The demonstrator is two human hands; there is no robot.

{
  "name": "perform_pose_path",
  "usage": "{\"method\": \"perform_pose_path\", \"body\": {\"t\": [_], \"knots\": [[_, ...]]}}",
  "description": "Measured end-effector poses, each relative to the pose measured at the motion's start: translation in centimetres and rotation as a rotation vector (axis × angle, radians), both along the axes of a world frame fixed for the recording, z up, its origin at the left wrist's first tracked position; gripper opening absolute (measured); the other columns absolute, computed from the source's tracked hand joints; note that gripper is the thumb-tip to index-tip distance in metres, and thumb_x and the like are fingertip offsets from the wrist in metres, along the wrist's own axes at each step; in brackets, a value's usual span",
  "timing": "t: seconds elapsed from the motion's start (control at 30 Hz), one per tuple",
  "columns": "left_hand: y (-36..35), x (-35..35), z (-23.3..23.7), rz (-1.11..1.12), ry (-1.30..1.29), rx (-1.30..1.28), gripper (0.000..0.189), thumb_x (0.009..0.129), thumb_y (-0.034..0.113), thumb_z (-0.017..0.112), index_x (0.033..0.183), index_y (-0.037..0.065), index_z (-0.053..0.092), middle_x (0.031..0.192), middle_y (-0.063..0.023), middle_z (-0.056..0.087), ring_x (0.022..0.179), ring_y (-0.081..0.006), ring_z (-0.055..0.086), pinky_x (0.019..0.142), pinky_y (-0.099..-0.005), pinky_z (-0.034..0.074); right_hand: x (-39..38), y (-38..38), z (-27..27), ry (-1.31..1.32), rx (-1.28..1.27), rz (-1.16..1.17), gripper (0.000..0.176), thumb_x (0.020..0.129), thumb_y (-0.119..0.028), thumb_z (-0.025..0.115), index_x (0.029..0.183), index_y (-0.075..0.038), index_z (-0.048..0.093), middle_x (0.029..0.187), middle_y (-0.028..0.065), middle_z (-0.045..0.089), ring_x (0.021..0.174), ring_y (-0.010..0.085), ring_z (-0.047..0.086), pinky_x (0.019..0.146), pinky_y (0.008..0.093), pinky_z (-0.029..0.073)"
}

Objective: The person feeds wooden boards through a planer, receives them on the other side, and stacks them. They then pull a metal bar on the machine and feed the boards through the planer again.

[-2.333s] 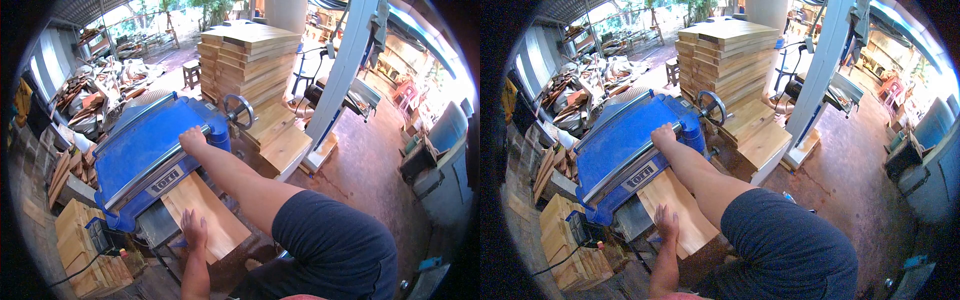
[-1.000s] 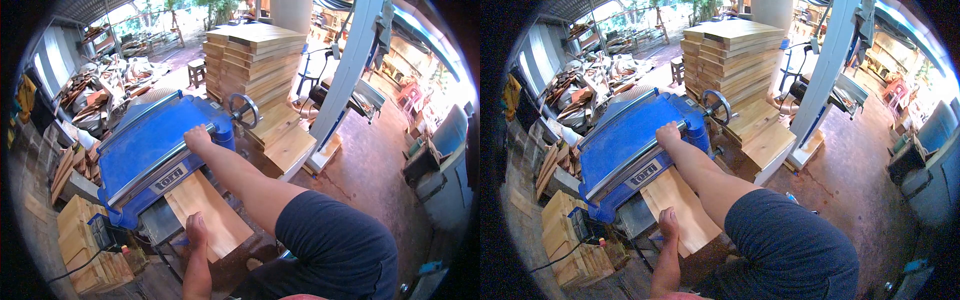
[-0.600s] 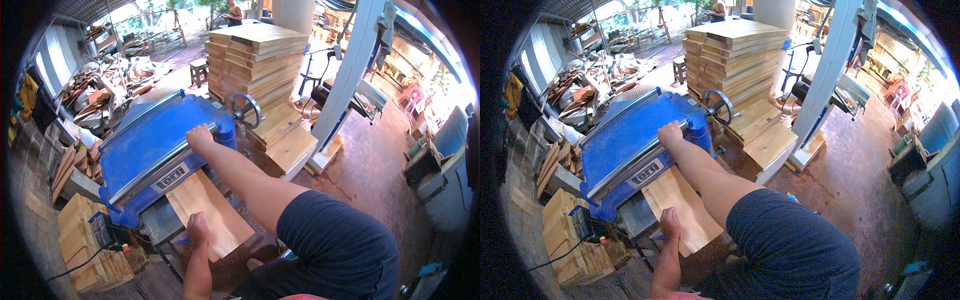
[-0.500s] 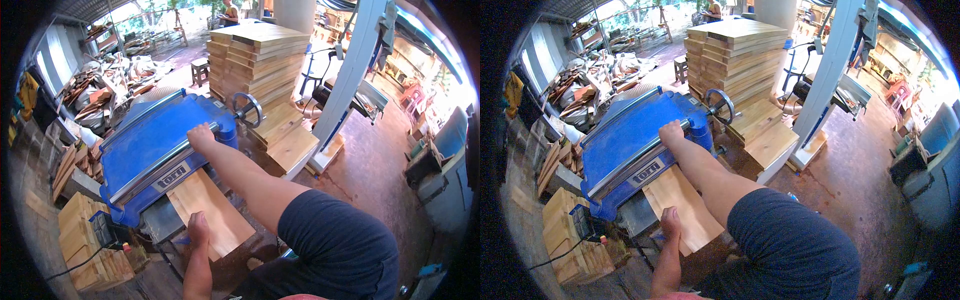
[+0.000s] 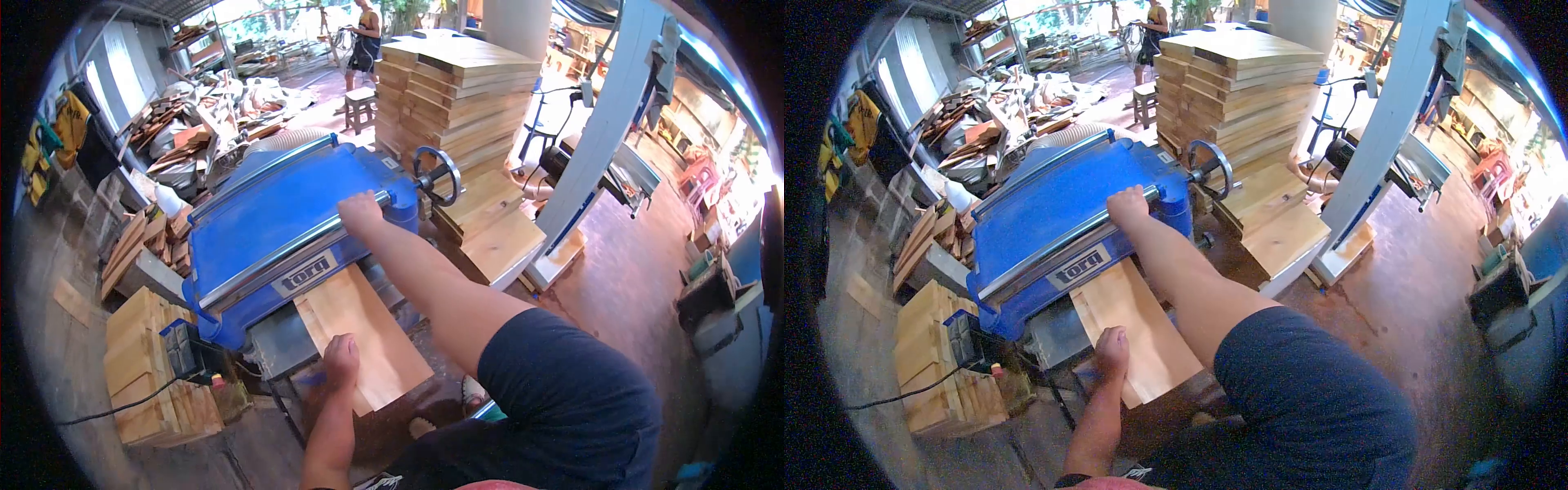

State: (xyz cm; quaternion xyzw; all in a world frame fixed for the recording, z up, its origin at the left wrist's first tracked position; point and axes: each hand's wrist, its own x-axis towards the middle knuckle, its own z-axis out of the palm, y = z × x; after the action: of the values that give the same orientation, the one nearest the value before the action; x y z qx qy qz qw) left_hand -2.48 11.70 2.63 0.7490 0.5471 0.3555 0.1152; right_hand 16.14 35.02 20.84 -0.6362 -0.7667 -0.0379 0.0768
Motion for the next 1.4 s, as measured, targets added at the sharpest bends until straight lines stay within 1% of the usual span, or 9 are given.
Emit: {"method": "perform_pose_path", "body": {"t": [0.1, 0.23, 0.3, 0.47, 0.53, 0.7, 0.77, 1.07, 1.4], "knots": [[0.0, 0.1, 0.3, 0.004, 0.001, 0.012, 0.014, 0.084, 0.008, 0.058, 0.097, 0.007, 0.064, 0.088, -0.0134, 0.063, 0.087, -0.0343, 0.061, 0.079, -0.0442, 0.049, 0.0, -0.3, 0.7, -0.049, -0.067, -0.016, 0.026, 0.092, -0.018, 0.050, 0.105, -0.015, 0.072, 0.110, 0.0072, 0.070, 0.108, 0.0245, 0.062, 0.090, 0.0423, 0.039], [0.2, 0.0, -0.3, -0.009, -0.014, 0.047, 0.012, 0.083, 0.009, 0.060, 0.095, 0.007, 0.064, 0.085, -0.0122, 0.063, 0.084, -0.0334, 0.061, 0.078, -0.0437, 0.050, 0.0, 0.2, 0.0, -0.046, -0.048, -0.004, 0.027, 0.092, -0.018, 0.049, 0.106, -0.015, 0.072, 0.110, 0.0075, 0.070, 0.109, 0.0242, 0.062, 0.090, 0.0428, 0.039], [0.2, 0.0, -0.5, -0.004, -0.018, 0.046, 0.011, 0.083, 0.009, 0.060, 0.094, 0.008, 0.064, 0.085, -0.0122, 0.063, 0.084, -0.0334, 0.061, 0.077, -0.0436, 0.050, 0.1, 0.7, -0.5, -0.009, -0.031, -0.016, 0.022, 0.084, -0.012, 0.058, 0.103, -0.015, 0.069, 0.107, 0.0088, 0.069, 0.108, 0.0257, 0.062, 0.091, 0.0436, 0.041], [0.3, -0.1, -1.1, 0.014, 0.010, 0.094, 0.009, 0.083, 0.009, 0.061, 0.092, 0.008, 0.063, 0.085, -0.0122, 0.063, 0.084, -0.0336, 0.061, 0.077, -0.0438, 0.049, 0.2, 0.1, -0.3, -0.037, 0.017, 0.020, 0.019, 0.086, -0.015, 0.054, 0.099, -0.015, 0.068, 0.102, 0.0074, 0.069, 0.104, 0.0251, 0.062, 0.087, 0.0425, 0.041], [0.4, -0.1, -1.2, -0.003, -0.005, 0.086, 0.009, 0.082, 0.009, 0.062, 0.092, 0.008, 0.062, 0.085, -0.0120, 0.063, 0.083, -0.0337, 0.061, 0.076, -0.0440, 0.049, 0.3, 0.1, -0.2, -0.049, -0.006, 0.019, 0.024, 0.091, -0.017, 0.052, 0.103, -0.015, 0.072, 0.110, 0.0070, 0.070, 0.107, 0.0244, 0.063, 0.091, 0.0432, 0.040], [0.1, 0.0, -0.3, 0.007, -0.004, 0.081, 0.011, 0.081, 0.009, 0.063, 0.092, 0.008, 0.062, 0.085, -0.0118, 0.063, 0.083, -0.0334, 0.061, 0.076, -0.0439, 0.049, 0.3, 0.0, -0.2, -0.059, -0.031, 0.017, 0.024, 0.091, -0.016, 0.052, 0.104, -0.015, 0.072, 0.111, 0.0074, 0.070, 0.108, 0.0244, 0.063, 0.091, 0.0439, 0.041], [0.1, 0.1, -0.1, 0.017, 0.000, 0.079, 0.011, 0.081, 0.009, 0.063, 0.092, 0.008, 0.062, 0.086, -0.0118, 0.063, 0.083, -0.0332, 0.061, 0.076, -0.0437, 0.049, 0.3, 0.2, -0.6, -0.043, 0.013, 0.019, 0.022, 0.086, -0.015, 0.054, 0.103, -0.016, 0.067, 0.105, 0.0080, 0.068, 0.106, 0.0261, 0.062, 0.091, 0.0444, 0.040], [-0.1, 0.2, -0.1, 0.023, -0.042, 0.049, 0.010, 0.081, 0.010, 0.062, 0.091, 0.007, 0.062, 0.086, -0.0121, 0.063, 0.085, -0.0331, 0.061, 0.077, -0.0434, 0.049, 0.4, 0.2, -0.4, -0.081, -0.022, 0.017, 0.023, 0.085, -0.016, 0.055, 0.105, -0.016, 0.066, 0.107, 0.0090, 0.068, 0.109, 0.0261, 0.061, 0.092, 0.0448, 0.041], [-0.2, 0.3, 0.4, 0.026, -0.043, 0.062, 0.011, 0.081, 0.009, 0.063, 0.092, 0.008, 0.062, 0.086, -0.0113, 0.063, 0.084, -0.0328, 0.062, 0.077, -0.0437, 0.049, 0.3, 0.0, 0.1, -0.089, -0.038, 0.011, 0.023, 0.091, -0.017, 0.052, 0.105, -0.016, 0.070, 0.109, 0.0078, 0.070, 0.107, 0.0244, 0.063, 0.091, 0.0437, 0.041]]}}
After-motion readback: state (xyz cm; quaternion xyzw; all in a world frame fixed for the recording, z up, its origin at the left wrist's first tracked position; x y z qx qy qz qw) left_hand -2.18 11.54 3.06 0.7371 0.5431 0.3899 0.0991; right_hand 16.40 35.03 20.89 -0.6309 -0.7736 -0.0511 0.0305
